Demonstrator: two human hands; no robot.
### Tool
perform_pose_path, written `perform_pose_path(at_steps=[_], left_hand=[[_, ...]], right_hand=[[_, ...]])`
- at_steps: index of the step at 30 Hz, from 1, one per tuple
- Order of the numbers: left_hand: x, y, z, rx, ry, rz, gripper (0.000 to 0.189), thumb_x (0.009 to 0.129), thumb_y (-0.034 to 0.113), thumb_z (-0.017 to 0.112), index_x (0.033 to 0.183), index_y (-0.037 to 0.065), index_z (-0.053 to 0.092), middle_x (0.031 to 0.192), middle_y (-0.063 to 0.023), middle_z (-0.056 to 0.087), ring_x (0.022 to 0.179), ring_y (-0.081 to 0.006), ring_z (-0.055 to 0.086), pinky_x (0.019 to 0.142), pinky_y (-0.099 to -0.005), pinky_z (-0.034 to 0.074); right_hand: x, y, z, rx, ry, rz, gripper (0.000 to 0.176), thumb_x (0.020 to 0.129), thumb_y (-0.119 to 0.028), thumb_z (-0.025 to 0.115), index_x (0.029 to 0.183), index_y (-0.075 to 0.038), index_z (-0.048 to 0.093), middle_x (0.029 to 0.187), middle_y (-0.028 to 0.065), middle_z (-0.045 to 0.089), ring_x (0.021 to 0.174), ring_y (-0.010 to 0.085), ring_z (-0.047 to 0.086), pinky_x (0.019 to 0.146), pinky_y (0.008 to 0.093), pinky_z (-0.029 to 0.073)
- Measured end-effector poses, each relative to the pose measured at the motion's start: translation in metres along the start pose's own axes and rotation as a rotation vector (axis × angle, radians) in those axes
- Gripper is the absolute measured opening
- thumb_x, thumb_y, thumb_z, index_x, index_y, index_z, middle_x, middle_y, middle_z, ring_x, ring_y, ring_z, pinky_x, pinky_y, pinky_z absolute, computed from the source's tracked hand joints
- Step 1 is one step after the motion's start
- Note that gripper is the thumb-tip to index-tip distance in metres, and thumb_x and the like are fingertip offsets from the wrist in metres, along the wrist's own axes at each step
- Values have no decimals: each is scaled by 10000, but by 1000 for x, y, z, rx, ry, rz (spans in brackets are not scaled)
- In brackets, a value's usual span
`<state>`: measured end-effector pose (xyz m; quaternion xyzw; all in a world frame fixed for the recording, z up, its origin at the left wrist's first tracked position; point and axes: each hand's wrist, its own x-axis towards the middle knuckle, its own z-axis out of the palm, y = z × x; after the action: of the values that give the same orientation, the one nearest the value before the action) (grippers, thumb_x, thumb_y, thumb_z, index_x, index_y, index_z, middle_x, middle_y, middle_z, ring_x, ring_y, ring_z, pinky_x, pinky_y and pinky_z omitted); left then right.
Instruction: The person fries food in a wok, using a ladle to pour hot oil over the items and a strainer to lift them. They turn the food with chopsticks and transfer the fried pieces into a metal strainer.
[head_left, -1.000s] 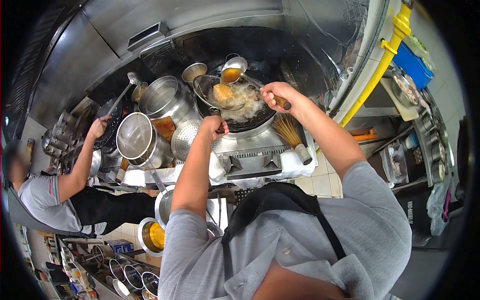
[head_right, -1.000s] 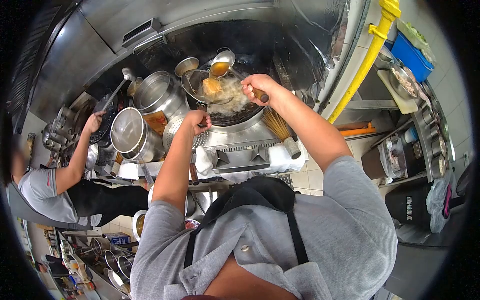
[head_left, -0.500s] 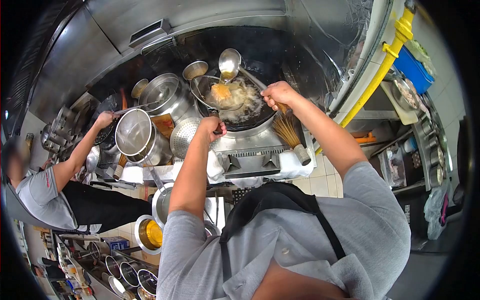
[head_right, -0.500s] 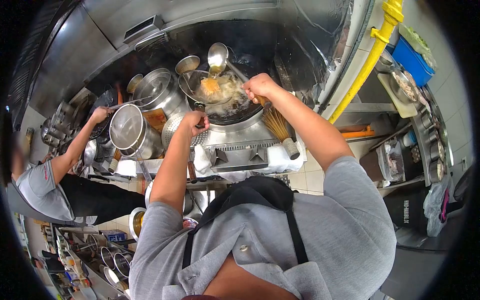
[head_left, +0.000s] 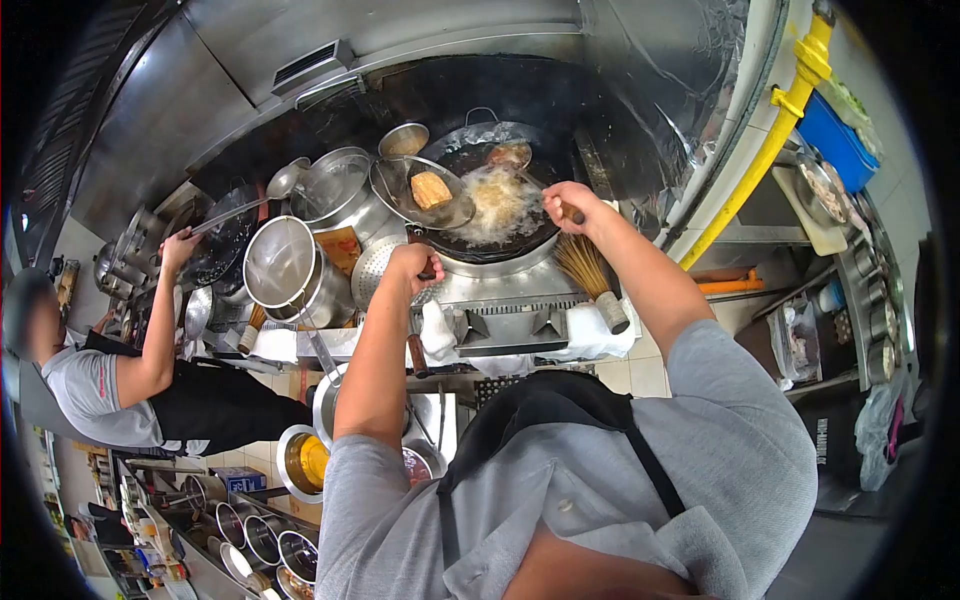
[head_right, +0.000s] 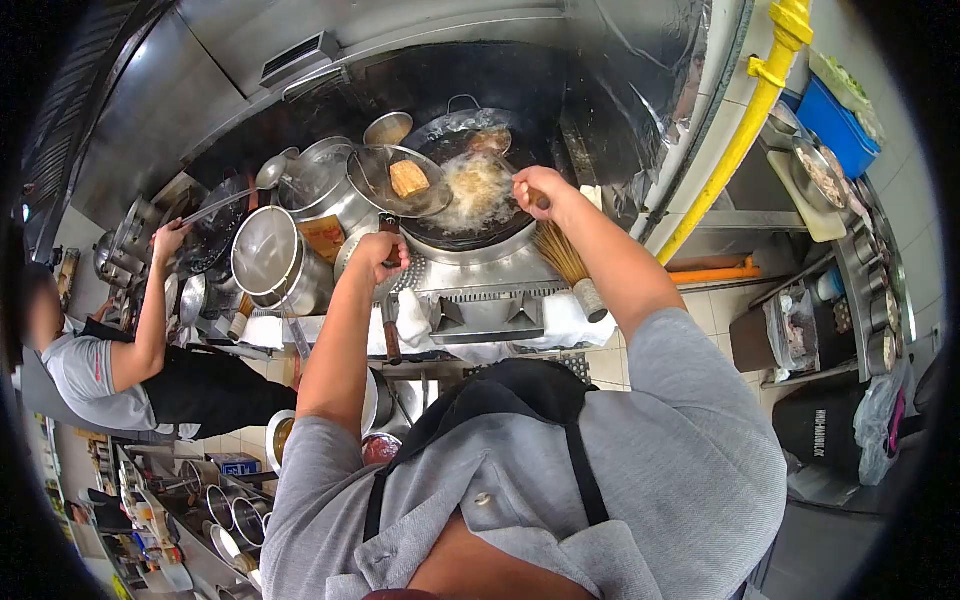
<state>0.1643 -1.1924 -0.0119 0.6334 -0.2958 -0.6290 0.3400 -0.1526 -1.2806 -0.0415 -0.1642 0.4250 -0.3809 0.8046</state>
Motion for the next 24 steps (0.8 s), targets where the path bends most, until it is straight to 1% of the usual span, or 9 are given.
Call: perform_pose_path(at_steps=[1,3,4,7,9,11,13,16,24], left_hand=[[1,1,0,-15,-2,-3,130,842,52,493,717,42,527,656,-70,542,596,-209,535,604,-351,497],[12,-3,1,-8,-13,-1,132,840,49,489,714,43,526,653,-70,541,597,-209,534,604,-348,492],[18,-7,1,-4,-20,-6,134,838,46,486,711,44,525,650,-69,540,599,-209,533,604,-345,488],[23,-9,10,-45,-56,-15,140,837,45,479,704,49,522,645,-69,541,610,-208,533,617,-348,476],[27,-12,16,-29,-71,-19,142,837,47,478,701,49,521,640,-70,539,611,-209,533,626,-351,474],[33,-13,20,-14,-81,-20,145,837,48,476,699,49,519,634,-71,538,611,-210,533,635,-355,472],[40,-15,21,-29,-86,-36,101,841,24,469,750,38,510,640,-77,523,592,-211,541,602,-366,516],[40,-16,22,-24,-74,-34,96,839,23,470,752,36,510,640,-74,523,592,-212,542,602,-368,517],[40,-24,11,-70,-106,-29,90,840,33,475,755,38,504,644,-73,525,592,-214,546,608,-370,518]], right_hand=[[-8,0,2,2,0,-4,260,901,-93,438,647,-103,386,527,-18,398,377,70,368,333,204,340],[-22,-3,4,159,-139,23,209,905,-99,430,704,-85,374,521,-23,389,384,65,396,339,181,348],[-28,-7,5,192,-147,78,216,909,-96,419,702,-87,360,522,-20,386,381,69,390,335,186,347],[-47,-17,14,134,-189,72,217,911,-95,411,699,-86,362,522,-21,385,380,68,382,332,185,343],[-64,-21,29,136,-147,58,226,913,-102,415,694,-89,360,524,-22,382,379,65,371,330,186,341],[-72,-23,38,29,-138,23,224,909,-100,428,696,-90,362,529,-24,382,382,58,363,329,182,336],[-76,-24,45,47,-119,36,221,911,-98,433,701,-89,366,540,-24,387,387,52,357,327,179,328],[-90,-25,61,-11,-113,-4,201,922,-110,434,730,-81,383,559,-27,400,393,43,354,332,175,322],[-82,-18,70,-53,-86,-6,173,925,-104,439,761,-75,392,583,-23,409,407,33,365,335,175,323]])
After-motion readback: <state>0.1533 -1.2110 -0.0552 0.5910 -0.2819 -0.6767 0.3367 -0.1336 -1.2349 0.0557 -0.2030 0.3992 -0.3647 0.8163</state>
